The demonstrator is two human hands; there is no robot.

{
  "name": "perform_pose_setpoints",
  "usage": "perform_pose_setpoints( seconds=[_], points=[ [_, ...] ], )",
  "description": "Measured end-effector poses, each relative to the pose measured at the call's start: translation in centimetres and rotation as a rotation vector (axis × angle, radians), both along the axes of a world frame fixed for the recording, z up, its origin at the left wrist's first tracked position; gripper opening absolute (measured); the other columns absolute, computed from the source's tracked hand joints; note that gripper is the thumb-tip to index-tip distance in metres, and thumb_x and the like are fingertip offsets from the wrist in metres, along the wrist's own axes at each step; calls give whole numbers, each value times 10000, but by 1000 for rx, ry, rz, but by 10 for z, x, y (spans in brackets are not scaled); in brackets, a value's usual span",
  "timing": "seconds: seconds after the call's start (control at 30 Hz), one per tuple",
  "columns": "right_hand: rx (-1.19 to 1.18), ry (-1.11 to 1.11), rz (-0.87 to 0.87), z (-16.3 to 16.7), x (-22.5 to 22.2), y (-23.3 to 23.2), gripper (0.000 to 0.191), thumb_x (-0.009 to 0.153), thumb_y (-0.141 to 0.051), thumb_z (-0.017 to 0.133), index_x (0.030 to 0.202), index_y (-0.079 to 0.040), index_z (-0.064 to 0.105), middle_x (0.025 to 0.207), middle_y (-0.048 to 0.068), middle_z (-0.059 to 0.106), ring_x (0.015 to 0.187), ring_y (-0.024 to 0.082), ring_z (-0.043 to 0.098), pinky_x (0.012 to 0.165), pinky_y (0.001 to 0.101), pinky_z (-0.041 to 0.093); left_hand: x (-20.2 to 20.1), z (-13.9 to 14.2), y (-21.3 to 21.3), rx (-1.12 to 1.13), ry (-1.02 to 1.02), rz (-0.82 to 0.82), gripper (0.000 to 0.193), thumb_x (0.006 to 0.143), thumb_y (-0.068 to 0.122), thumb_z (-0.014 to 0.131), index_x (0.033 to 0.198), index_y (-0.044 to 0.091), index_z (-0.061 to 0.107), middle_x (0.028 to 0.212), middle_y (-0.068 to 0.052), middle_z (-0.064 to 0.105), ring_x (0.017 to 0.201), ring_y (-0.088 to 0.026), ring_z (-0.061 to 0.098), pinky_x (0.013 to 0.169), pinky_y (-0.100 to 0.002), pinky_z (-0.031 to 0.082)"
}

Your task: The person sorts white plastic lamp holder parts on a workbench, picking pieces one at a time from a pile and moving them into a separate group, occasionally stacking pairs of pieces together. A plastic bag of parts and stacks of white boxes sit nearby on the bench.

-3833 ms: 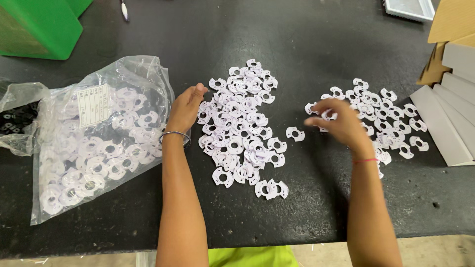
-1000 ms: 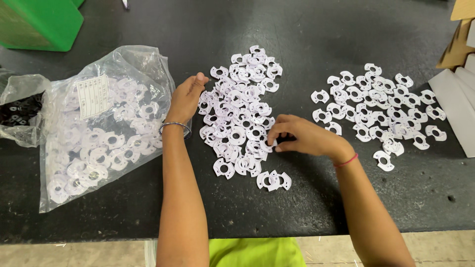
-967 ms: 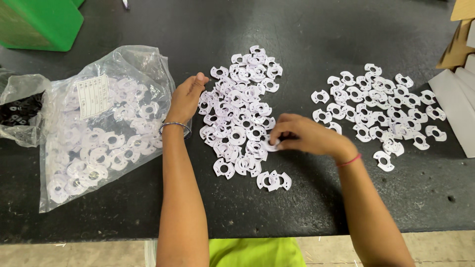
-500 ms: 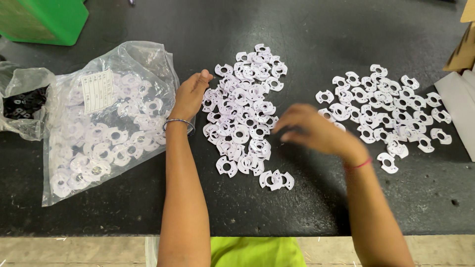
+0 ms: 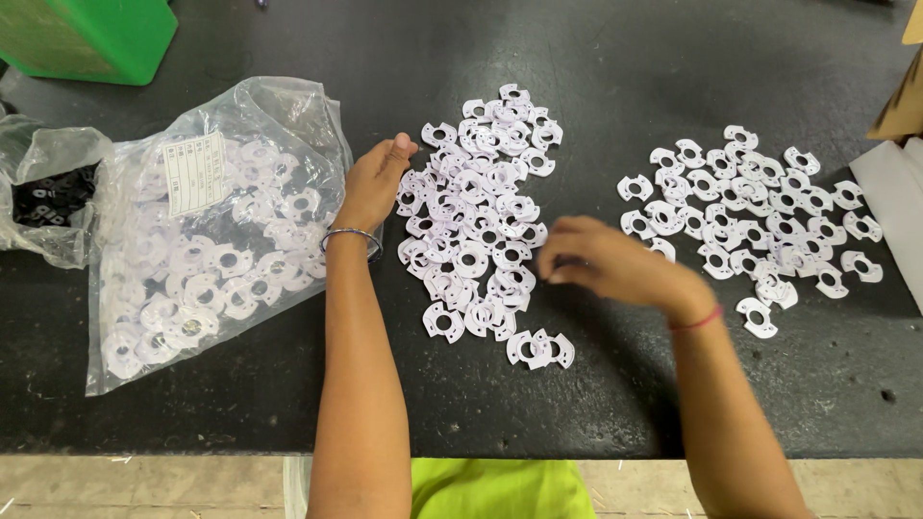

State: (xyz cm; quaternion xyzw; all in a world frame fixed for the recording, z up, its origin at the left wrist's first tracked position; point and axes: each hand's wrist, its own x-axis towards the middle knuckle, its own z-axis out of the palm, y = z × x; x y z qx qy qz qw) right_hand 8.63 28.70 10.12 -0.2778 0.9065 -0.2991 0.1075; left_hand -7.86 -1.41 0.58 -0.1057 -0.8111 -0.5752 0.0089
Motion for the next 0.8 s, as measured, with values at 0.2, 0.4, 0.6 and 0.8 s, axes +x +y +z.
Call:
perform_pose_setpoints(
  seconds=[0.2,0.4,0.6,0.8],
  points=[
    [-17,45,-5,12,2,3,276,811,-111,747,1082,-125,699,1114,36,629,1113,241,580,965,392,474,1,0,-1,-27,-11,9,693,988,652,450,1189,44,714,1133,-108,756,1098,-217,708,960,-345,510],
    [49,33,42,-9,3,-22,286,808,-112,771,1084,-136,703,1071,50,633,1107,265,568,956,395,465,1,0,-1,-39,2,13,685,987,653,452,1174,51,721,1111,-109,763,1082,-213,716,952,-347,516],
    [-15,-8,45,-2,1,0,269,807,-95,767,1061,-114,681,1111,50,623,1105,245,591,945,373,492,0,-2,-1,-33,2,12,685,986,652,455,1176,50,721,1110,-104,764,1075,-212,717,949,-346,516],
    [10,-107,-98,15,3,25,265,809,-96,752,1065,-137,697,1086,29,630,1039,206,647,902,341,549,0,-3,-1,-22,7,11,694,988,648,450,1175,34,715,1126,-98,763,1080,-209,722,953,-341,521]
  ],
)
